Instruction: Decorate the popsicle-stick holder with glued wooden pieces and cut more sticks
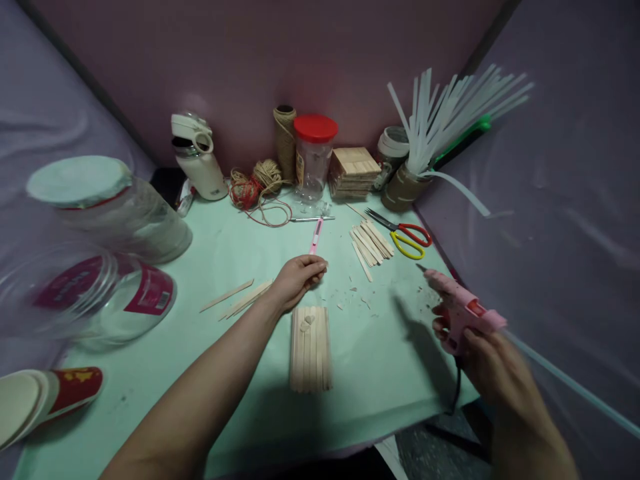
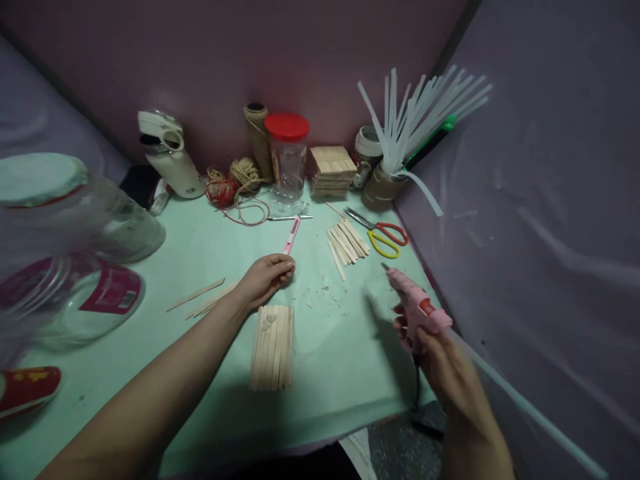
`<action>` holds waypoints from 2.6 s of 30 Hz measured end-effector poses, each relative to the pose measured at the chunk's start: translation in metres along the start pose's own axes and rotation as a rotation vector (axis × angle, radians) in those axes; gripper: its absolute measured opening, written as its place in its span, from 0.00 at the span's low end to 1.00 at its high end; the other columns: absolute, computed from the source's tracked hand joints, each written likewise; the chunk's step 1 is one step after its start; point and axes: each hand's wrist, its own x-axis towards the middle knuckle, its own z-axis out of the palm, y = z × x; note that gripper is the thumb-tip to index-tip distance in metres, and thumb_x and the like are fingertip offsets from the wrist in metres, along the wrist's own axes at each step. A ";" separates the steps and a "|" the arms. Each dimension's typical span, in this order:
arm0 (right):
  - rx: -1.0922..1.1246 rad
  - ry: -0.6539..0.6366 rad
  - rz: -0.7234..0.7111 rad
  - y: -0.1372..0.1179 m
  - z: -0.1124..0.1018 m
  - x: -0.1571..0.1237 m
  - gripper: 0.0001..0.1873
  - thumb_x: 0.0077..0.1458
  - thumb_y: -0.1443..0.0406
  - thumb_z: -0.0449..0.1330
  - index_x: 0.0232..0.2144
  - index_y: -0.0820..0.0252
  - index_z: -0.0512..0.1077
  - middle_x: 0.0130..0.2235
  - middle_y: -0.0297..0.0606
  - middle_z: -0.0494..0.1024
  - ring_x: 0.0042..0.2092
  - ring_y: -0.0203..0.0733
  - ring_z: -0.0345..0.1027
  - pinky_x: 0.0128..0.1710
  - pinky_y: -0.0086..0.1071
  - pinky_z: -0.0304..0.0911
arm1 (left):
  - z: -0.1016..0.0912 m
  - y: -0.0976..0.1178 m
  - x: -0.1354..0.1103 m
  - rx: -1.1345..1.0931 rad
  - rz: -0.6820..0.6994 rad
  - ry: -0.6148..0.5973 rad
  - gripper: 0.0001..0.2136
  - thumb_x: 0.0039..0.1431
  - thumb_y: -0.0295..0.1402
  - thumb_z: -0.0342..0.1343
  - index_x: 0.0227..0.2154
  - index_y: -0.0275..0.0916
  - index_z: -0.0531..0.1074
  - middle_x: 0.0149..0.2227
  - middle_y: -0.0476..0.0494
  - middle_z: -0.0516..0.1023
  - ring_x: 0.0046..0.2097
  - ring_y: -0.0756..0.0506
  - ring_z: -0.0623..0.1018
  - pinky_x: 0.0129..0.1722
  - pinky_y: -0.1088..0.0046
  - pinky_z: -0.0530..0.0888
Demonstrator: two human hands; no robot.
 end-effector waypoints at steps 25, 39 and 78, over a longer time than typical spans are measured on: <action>-0.006 -0.225 0.026 -0.002 0.112 -0.010 0.31 0.54 0.40 0.50 0.34 0.61 0.75 0.27 0.40 0.73 0.27 0.40 0.63 0.24 0.32 0.60 | -0.005 -0.007 0.003 0.025 -0.029 -0.129 0.12 0.43 0.35 0.67 0.28 0.33 0.75 0.24 0.48 0.72 0.27 0.53 0.68 0.30 0.73 0.62; 0.012 -0.226 0.020 -0.002 0.113 -0.008 0.32 0.54 0.39 0.50 0.32 0.63 0.73 0.25 0.37 0.69 0.26 0.37 0.59 0.23 0.30 0.57 | -0.007 -0.009 0.004 0.025 -0.042 -0.142 0.12 0.43 0.35 0.68 0.28 0.33 0.75 0.25 0.48 0.72 0.27 0.53 0.70 0.31 0.73 0.63; 0.022 -0.228 -0.002 -0.002 0.113 -0.008 0.27 0.57 0.43 0.49 0.29 0.59 0.71 0.24 0.36 0.67 0.25 0.37 0.58 0.21 0.30 0.55 | -0.007 -0.009 0.004 0.028 -0.037 -0.147 0.12 0.44 0.35 0.68 0.28 0.33 0.75 0.25 0.48 0.72 0.27 0.53 0.69 0.31 0.73 0.63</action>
